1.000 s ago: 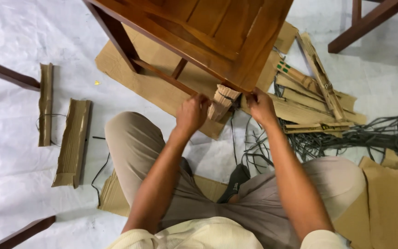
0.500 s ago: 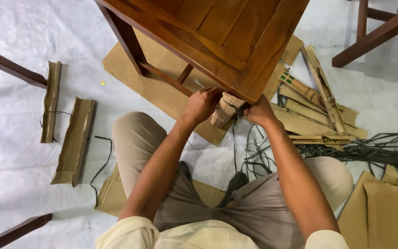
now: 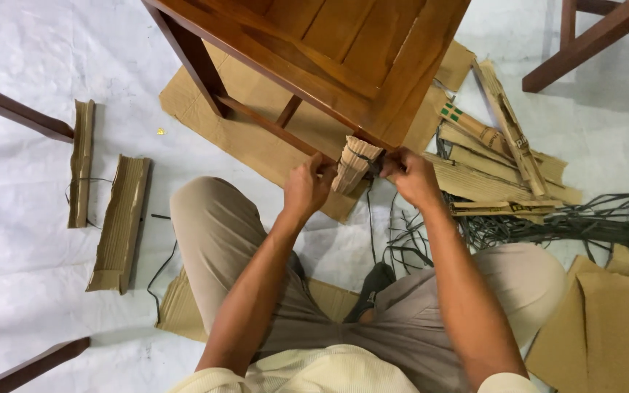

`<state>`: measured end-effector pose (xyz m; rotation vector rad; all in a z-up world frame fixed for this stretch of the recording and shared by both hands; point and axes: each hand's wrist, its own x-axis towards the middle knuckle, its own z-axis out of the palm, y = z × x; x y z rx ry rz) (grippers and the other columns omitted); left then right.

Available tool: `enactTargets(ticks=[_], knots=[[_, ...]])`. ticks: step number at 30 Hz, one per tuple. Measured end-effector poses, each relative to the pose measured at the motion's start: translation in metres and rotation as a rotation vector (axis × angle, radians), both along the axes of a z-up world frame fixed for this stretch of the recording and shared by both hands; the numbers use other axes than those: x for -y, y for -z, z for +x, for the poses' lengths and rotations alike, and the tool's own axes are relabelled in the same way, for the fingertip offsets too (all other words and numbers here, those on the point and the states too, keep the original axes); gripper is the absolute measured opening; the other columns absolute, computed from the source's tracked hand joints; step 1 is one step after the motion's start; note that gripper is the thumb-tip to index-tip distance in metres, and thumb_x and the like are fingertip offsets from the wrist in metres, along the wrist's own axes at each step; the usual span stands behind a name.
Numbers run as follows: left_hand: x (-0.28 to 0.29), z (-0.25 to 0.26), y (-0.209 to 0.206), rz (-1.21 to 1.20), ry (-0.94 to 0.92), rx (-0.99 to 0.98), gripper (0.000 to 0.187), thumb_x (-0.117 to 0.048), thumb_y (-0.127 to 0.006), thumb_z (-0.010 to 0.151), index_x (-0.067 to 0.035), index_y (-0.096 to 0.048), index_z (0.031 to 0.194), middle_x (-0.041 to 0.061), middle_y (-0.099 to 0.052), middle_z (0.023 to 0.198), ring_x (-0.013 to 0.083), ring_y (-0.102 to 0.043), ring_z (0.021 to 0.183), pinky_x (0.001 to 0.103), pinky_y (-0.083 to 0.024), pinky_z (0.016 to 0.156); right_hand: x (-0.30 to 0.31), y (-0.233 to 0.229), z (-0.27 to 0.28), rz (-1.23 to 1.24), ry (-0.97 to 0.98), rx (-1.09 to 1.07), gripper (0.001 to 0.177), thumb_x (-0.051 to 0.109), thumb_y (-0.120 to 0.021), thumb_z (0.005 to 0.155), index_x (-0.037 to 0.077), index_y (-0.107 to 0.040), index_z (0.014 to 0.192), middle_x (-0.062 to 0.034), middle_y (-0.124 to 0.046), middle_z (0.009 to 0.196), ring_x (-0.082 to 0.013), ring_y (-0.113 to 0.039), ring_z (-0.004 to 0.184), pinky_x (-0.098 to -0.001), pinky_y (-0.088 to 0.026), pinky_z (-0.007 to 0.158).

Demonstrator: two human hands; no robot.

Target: Protecting the legs of a wooden stool using cardboard sleeves and securing them with plastic ties.

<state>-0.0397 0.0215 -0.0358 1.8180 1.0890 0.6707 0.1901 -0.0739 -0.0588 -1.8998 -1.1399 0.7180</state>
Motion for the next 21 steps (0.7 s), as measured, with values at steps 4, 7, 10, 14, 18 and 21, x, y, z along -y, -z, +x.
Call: enactTargets(ticks=[4,7,10,14,18,21], knots=[[0.012,0.005,0.019,-0.055,-0.014,-0.002,0.02,-0.023,-0.071,0.089,-0.006,-0.076,0.098,0.011,-0.077,0.091,0.0266,-0.074,0.074,0.038,-0.054,0.068,0.017,0.007,-0.016,0.033,0.016,-0.064,0.013,0.01,-0.067,0.095,0.0,-0.069,0.104,-0.0088,-0.077,0.091,-0.0134,-0.076,0.077,-0.0292,-0.056,0.07],[0.015,0.014,0.054,-0.222,-0.002,0.083,0.022,-0.026,-0.071,0.092,-0.004,-0.075,0.094,0.008,-0.074,0.082,0.0183,-0.068,0.07,0.034,-0.052,0.066,0.025,0.006,-0.033,-0.052,0.043,-0.09,0.015,0.016,-0.068,0.097,0.001,-0.069,0.1,-0.0056,-0.078,0.084,-0.0126,-0.067,0.064,-0.0273,-0.053,0.061],[0.018,0.024,0.078,-0.511,0.018,0.318,0.022,-0.026,-0.072,0.095,-0.005,-0.073,0.089,0.0,-0.069,0.076,0.0096,-0.059,0.068,0.03,-0.048,0.063,0.029,0.002,-0.054,-0.025,0.064,-0.167,0.02,0.018,-0.069,0.099,0.0,-0.062,0.095,-0.0044,-0.076,0.08,-0.0097,-0.063,0.062,-0.0268,-0.049,0.057],[0.023,0.034,0.091,-0.722,0.092,0.518,0.023,-0.027,-0.071,0.098,-0.009,-0.07,0.084,-0.004,-0.065,0.075,0.0062,-0.053,0.067,0.025,-0.042,0.063,0.035,-0.007,-0.079,0.029,0.068,0.015,0.012,0.015,-0.068,0.098,0.003,-0.066,0.095,-0.0056,-0.073,0.074,-0.01,-0.064,0.059,-0.0274,-0.05,0.056],[0.029,0.039,0.088,-0.816,0.132,0.602,0.024,-0.024,-0.071,0.1,-0.009,-0.068,0.081,-0.002,-0.062,0.074,0.0076,-0.052,0.066,0.026,-0.042,0.063,0.039,-0.008,-0.089,0.068,0.039,-0.002,0.01,0.013,-0.065,0.097,0.003,-0.064,0.092,-0.0055,-0.075,0.076,-0.0105,-0.063,0.058,-0.0295,-0.05,0.055],[0.03,0.038,0.078,-0.88,0.166,0.667,0.022,-0.022,-0.069,0.099,-0.008,-0.069,0.082,0.0,-0.066,0.074,0.0102,-0.057,0.066,0.028,-0.046,0.064,0.043,-0.005,-0.083,0.066,0.003,-0.012,0.011,0.011,-0.062,0.098,0.003,-0.064,0.091,-0.0063,-0.074,0.074,-0.0105,-0.065,0.059,-0.03,-0.05,0.055]])
